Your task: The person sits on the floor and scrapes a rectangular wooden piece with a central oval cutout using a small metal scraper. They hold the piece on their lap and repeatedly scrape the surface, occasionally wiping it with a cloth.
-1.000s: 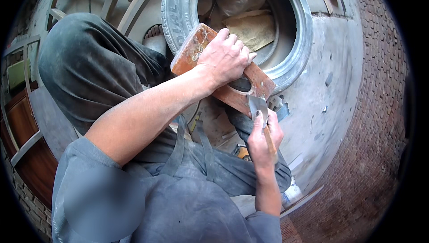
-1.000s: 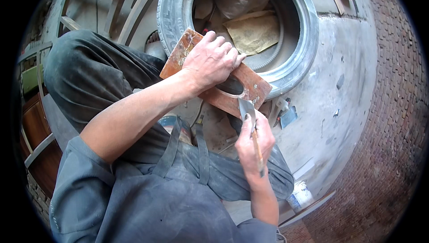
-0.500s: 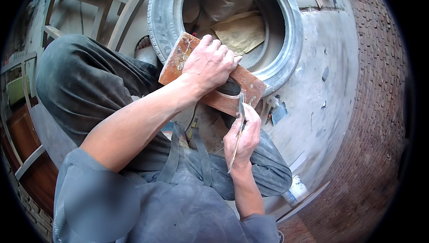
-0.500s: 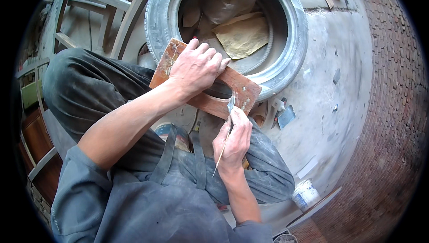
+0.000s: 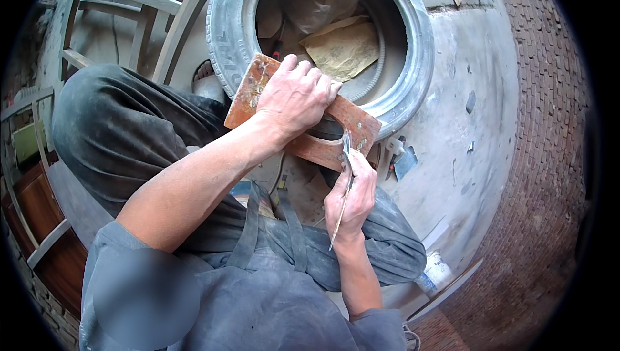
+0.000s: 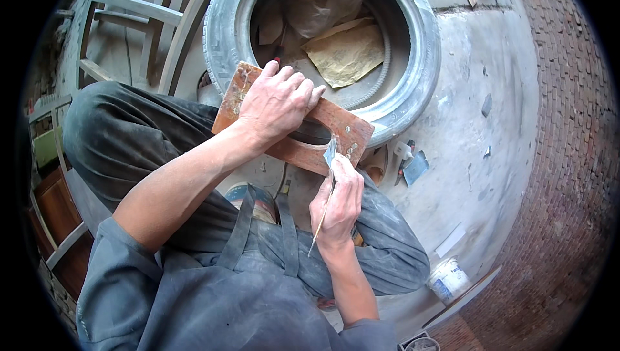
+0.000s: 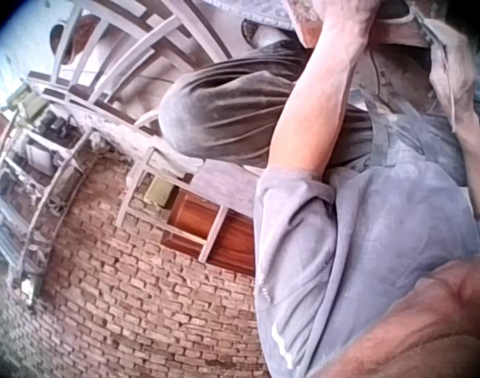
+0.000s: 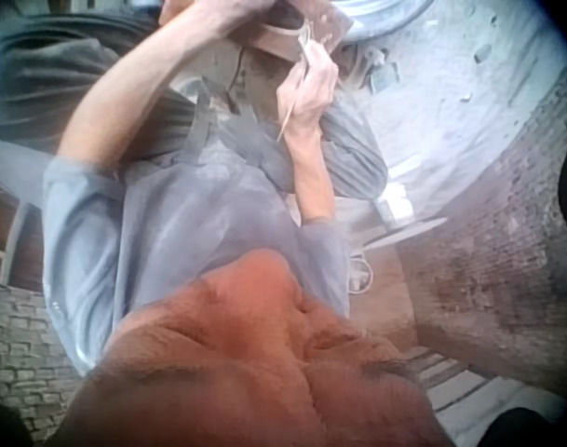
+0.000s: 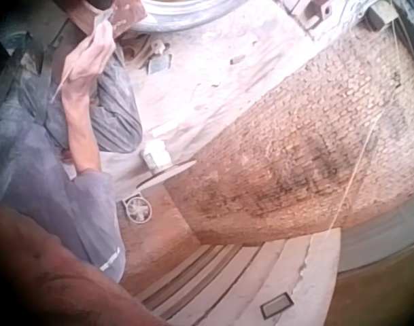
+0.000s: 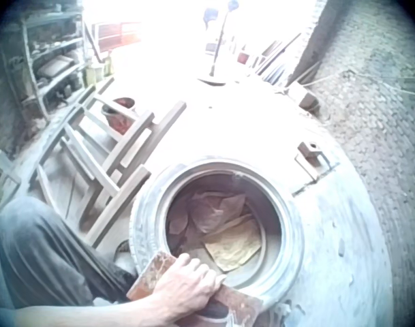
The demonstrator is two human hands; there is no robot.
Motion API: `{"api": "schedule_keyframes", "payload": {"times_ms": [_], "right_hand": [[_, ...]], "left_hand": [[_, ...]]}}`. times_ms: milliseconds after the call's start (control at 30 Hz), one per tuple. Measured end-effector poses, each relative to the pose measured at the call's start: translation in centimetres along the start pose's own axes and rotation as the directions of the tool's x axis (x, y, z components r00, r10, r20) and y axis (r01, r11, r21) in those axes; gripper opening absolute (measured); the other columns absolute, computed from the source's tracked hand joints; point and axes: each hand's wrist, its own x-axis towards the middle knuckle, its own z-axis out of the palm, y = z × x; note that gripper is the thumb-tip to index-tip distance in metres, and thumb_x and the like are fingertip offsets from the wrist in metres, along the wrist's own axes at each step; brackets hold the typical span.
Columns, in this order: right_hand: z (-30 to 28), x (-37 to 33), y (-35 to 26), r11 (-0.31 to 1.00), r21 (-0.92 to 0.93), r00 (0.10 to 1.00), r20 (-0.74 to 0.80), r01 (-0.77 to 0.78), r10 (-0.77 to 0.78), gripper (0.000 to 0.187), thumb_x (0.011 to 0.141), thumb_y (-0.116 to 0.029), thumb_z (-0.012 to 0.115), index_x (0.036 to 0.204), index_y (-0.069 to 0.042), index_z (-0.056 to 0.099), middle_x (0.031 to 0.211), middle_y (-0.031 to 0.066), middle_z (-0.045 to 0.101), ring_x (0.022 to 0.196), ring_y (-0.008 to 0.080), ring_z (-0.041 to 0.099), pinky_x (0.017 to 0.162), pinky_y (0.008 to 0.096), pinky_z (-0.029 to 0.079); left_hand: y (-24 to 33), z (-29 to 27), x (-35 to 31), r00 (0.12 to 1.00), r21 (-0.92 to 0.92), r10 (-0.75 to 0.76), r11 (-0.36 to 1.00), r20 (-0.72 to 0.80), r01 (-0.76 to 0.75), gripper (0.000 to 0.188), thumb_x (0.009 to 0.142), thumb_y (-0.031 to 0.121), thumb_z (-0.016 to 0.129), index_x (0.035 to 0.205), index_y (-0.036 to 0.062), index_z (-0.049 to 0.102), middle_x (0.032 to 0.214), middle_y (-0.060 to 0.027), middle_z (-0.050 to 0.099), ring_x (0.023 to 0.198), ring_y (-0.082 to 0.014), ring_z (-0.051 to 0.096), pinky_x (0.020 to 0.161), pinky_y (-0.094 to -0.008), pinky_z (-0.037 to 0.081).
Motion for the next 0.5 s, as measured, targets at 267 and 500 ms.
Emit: {"api": "schedule_keyframes", "payload": {"times_ms": [267,500], "right_hand": [[-0.3,0.9,0.5,1.000,0.029,1.000,-0.001,0.011,-0.011,0.039,0.088,0.017,0.066,0.126,0.008,0.065,0.123,0.0251,0.071,0.110,0.0434,0.070,0.096,0.0508,0.057],[-0.9,1.5,0.9,0.999,0.041,1.000,0.014,0.002,-0.003,0.038,0.088,0.018,0.066,0.124,0.006,0.067,0.120,0.0231,0.073,0.109,0.0429,0.070,0.096,0.0496,0.057]], "left_hand": [[0.1,0.1,0.0,1.000,-0.011,-0.005,1.000,0.004,0.006,0.036,0.108,0.031,0.061,0.080,0.0093,0.069,0.080,-0.0076,0.071,0.084,-0.0239,0.067,0.089,-0.0412,0.048],[0.1,0.1,0.1,1.000,-0.001,-0.003,1.000,0.001,0.003,0.035,0.108,0.030,0.061,0.081,0.0093,0.069,0.080,-0.0072,0.070,0.084,-0.0236,0.067,0.088,-0.0409,0.047]]}}
